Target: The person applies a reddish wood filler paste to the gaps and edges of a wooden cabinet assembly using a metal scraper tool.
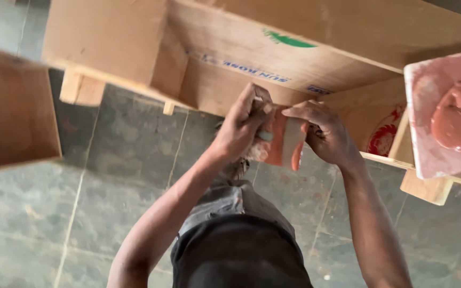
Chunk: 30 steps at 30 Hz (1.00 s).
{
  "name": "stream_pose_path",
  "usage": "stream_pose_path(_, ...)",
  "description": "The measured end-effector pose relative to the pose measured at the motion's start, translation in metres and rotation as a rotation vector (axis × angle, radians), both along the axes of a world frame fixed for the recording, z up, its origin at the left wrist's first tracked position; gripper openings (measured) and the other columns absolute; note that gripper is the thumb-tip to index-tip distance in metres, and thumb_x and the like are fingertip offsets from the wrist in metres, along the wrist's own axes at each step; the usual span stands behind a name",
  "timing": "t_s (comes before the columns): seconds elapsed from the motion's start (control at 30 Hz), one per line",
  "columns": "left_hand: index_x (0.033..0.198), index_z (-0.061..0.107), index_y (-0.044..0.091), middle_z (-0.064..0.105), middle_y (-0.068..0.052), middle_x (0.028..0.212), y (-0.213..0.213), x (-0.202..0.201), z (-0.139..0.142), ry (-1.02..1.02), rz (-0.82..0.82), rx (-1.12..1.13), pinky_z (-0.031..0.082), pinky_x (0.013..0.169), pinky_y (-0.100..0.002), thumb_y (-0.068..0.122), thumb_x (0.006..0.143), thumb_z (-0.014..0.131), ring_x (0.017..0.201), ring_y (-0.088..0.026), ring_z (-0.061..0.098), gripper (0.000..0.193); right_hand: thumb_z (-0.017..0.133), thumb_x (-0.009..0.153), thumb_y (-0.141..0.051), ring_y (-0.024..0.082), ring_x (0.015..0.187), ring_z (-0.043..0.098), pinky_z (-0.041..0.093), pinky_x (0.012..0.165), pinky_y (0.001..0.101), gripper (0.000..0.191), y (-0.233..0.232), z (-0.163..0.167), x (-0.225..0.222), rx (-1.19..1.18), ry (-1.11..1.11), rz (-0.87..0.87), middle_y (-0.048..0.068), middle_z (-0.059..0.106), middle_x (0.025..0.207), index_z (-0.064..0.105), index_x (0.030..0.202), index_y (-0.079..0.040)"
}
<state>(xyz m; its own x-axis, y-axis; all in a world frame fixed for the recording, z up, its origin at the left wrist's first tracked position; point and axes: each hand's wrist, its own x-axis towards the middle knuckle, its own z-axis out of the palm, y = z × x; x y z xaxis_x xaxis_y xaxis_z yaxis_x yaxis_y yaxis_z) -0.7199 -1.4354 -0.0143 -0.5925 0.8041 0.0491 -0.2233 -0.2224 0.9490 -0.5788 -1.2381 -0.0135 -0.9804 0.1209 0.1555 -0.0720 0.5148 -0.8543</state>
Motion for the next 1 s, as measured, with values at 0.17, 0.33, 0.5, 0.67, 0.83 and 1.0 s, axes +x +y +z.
stream_pose_path(0.17, 0.11, 0.05, 0.005, 0.053, -0.001, 0.088, -0.066, -0.023, -0.006, -0.115, 0.314, 0.059, 0.044, 0.068, -0.025, -0.001, 0.109, 0.052, 0.077, -0.008, 0.049, 0.006, 0.062, 0.085, 0.018, 0.014, 0.094, 0.062, 0.051, 0.08, 0.0293, 0.053, -0.078, 0.001, -0.04, -0.086, -0.061, 0.069, 0.006, 0.068, 0.119, 0.065, 0.129, -0.012)
stream_pose_path(0.33, 0.109, 0.052, 0.005, 0.053, 0.0, 0.09, -0.144, -0.054, -0.034, -0.204, 0.53, 0.047, 0.043, 0.068, -0.024, 0.0, 0.108, 0.055, 0.079, -0.007, 0.048, 0.006, 0.071, 0.079, 0.01, 0.012, 0.087, 0.062, 0.051, 0.09, 0.0273, 0.059, -0.159, -0.001, -0.078, -0.082, -0.181, 0.18, 0.001, 0.062, 0.09, 0.066, 0.132, -0.013)
stream_pose_path(0.5, 0.106, 0.051, 0.007, 0.052, 0.0, 0.085, -0.234, -0.121, -0.072, -0.391, 0.749, 0.126, 0.042, 0.06, -0.023, 0.004, 0.108, 0.056, 0.072, -0.007, 0.047, 0.006, 0.056, 0.097, 0.01, 0.015, 0.113, 0.065, 0.05, 0.103, 0.029, 0.036, -0.242, -0.01, -0.131, -0.351, -0.259, 0.259, 0.004, 0.071, 0.115, 0.068, 0.124, -0.012)
stream_pose_path(0.67, 0.106, 0.051, 0.007, 0.055, 0.0, 0.089, -0.338, -0.178, -0.076, -0.331, 0.646, 0.049, 0.047, 0.066, -0.023, 0.006, 0.107, 0.056, 0.079, -0.006, 0.052, 0.005, 0.048, 0.097, 0.011, 0.018, 0.127, 0.056, 0.044, 0.112, 0.0355, 0.061, -0.319, -0.026, -0.209, -0.743, -0.356, 0.19, 0.007, 0.057, 0.138, 0.046, 0.153, -0.013)
stream_pose_path(0.83, 0.108, 0.051, 0.006, 0.052, 0.002, 0.089, -0.388, -0.214, -0.051, -0.311, 0.513, 0.006, 0.043, 0.064, -0.022, 0.007, 0.107, 0.057, 0.079, -0.005, 0.048, 0.007, 0.064, 0.089, 0.009, 0.025, 0.139, 0.047, 0.04, 0.113, 0.0379, 0.086, -0.391, -0.052, -0.263, -0.408, -0.245, 0.274, 0.013, 0.041, 0.158, 0.024, 0.161, -0.016)
stream_pose_path(1.0, 0.102, 0.051, 0.008, 0.057, 0.001, 0.086, -0.425, -0.263, -0.036, -0.549, 0.497, 0.09, 0.048, 0.063, -0.024, 0.008, 0.101, 0.056, 0.076, -0.008, 0.055, 0.005, 0.06, 0.088, 0.006, 0.039, 0.129, 0.054, 0.045, 0.108, 0.0471, 0.074, -0.417, -0.065, -0.299, 0.186, 0.042, 0.249, 0.023, 0.052, 0.143, 0.036, 0.156, -0.01)
